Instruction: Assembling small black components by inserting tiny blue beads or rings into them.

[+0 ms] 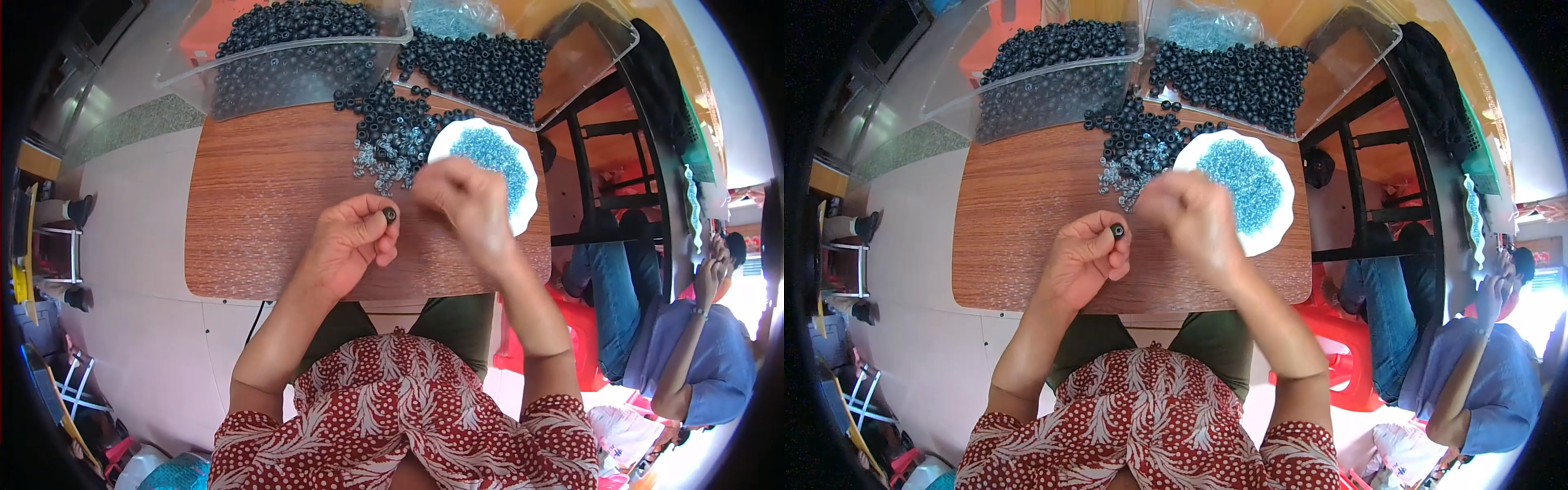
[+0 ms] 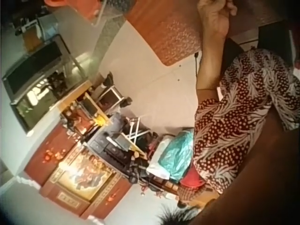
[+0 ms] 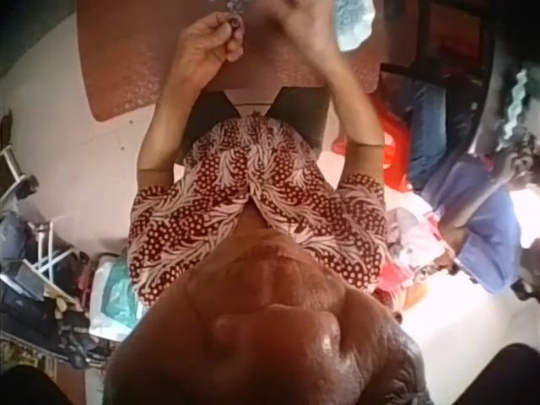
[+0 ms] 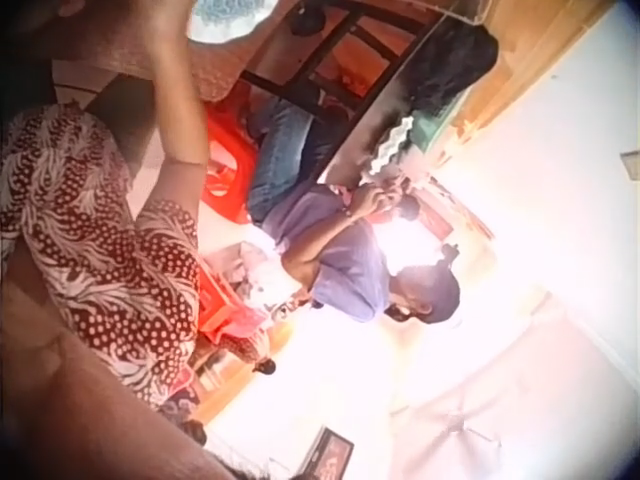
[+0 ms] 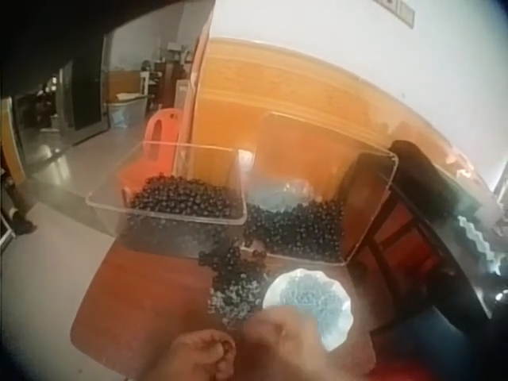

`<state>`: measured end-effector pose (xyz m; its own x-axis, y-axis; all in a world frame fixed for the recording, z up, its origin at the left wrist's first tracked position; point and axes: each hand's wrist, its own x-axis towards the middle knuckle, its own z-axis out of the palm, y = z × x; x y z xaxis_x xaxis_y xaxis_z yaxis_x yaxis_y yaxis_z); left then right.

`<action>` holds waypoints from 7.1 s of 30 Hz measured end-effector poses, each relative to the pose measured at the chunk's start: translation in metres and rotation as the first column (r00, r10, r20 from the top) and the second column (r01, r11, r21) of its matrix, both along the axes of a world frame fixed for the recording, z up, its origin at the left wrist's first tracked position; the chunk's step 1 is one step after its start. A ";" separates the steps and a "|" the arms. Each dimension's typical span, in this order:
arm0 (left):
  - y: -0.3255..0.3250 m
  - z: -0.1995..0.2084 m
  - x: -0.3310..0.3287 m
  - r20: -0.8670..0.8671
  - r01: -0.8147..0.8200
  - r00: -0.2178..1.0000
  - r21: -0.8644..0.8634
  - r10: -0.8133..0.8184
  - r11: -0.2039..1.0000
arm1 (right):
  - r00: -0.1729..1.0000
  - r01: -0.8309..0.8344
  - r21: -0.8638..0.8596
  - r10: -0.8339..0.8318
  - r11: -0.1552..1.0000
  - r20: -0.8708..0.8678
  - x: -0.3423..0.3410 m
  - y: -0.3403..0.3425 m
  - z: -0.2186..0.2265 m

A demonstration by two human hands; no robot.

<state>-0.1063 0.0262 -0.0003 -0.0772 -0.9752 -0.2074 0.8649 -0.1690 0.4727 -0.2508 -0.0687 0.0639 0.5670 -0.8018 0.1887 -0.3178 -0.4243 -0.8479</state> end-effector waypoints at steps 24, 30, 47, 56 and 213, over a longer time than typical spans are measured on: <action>-0.011 -0.021 0.006 -0.056 -0.012 0.998 -0.049 0.010 0.999 | 0.618 -0.049 -0.377 -0.268 0.925 -0.739 0.059 -0.166 -0.052; -0.015 -0.023 0.007 -0.049 -0.012 0.999 -0.081 0.008 0.997 | 0.847 -0.019 -0.488 -0.246 0.873 -0.472 0.041 -0.154 -0.042; 0.008 -0.004 -0.010 -0.003 -0.031 1.000 -0.042 0.031 0.999 | 0.930 -0.170 0.487 -0.024 0.857 0.367 -0.018 0.030 -0.009; 0.014 0.001 -0.019 0.057 -0.011 0.998 -0.047 0.013 0.999 | 0.938 -0.122 0.442 -0.042 0.888 0.343 -0.028 0.041 -0.008; -0.042 -0.007 0.088 0.831 0.068 -0.496 -0.251 0.251 0.966 | 0.915 -0.280 -0.626 0.006 0.728 -0.403 0.074 -0.054 -0.049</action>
<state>-0.0180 -0.0158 -0.0071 0.1517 -0.9468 0.2838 -0.8498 0.0217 0.5267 -0.1763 -0.1230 0.0149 0.7984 -0.4509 0.3991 -0.4178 -0.8921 -0.1721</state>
